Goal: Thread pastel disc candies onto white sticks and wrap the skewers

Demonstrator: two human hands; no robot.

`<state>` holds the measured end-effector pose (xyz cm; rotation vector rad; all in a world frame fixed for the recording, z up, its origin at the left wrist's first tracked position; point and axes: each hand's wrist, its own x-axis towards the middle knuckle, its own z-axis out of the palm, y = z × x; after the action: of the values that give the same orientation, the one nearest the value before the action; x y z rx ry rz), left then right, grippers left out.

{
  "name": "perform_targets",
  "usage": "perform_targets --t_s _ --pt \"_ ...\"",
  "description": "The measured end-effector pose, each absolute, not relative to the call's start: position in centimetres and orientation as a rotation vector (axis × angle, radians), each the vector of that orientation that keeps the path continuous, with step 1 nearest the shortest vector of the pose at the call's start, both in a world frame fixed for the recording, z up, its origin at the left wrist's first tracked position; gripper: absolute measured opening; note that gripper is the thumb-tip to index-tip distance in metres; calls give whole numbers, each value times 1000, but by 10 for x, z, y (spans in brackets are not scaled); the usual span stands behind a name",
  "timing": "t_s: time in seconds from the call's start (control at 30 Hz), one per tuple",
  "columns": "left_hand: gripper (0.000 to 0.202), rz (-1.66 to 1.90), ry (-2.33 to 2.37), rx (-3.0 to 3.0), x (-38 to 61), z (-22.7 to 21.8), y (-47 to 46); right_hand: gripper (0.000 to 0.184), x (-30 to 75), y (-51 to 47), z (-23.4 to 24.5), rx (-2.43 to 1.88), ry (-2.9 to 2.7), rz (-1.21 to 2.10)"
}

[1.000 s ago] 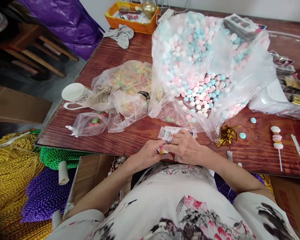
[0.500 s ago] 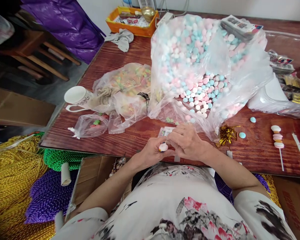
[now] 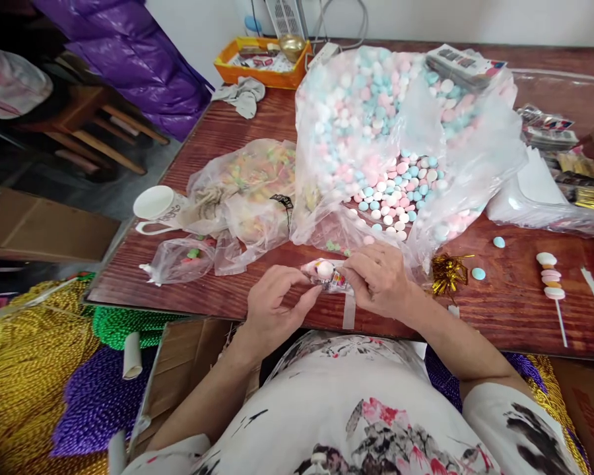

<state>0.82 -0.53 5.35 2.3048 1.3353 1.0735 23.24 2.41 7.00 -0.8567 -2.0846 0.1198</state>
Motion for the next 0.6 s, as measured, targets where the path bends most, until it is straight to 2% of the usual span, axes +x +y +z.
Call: perform_targets --t_s 0.1,0.27,0.4,0.6 --pt "4 953 1376 2245 9 56 -8 6 227 14 64 -796 -2108 21" --pt "17 631 1459 2275 3 57 -18 16 221 -8 41 -576 -2174 -60" --pt "22 344 1500 2339 2 53 -30 21 219 -24 22 -528 -2197 5" --pt "22 192 1600 2394 7 41 -42 21 214 -44 3 -576 -2220 164"
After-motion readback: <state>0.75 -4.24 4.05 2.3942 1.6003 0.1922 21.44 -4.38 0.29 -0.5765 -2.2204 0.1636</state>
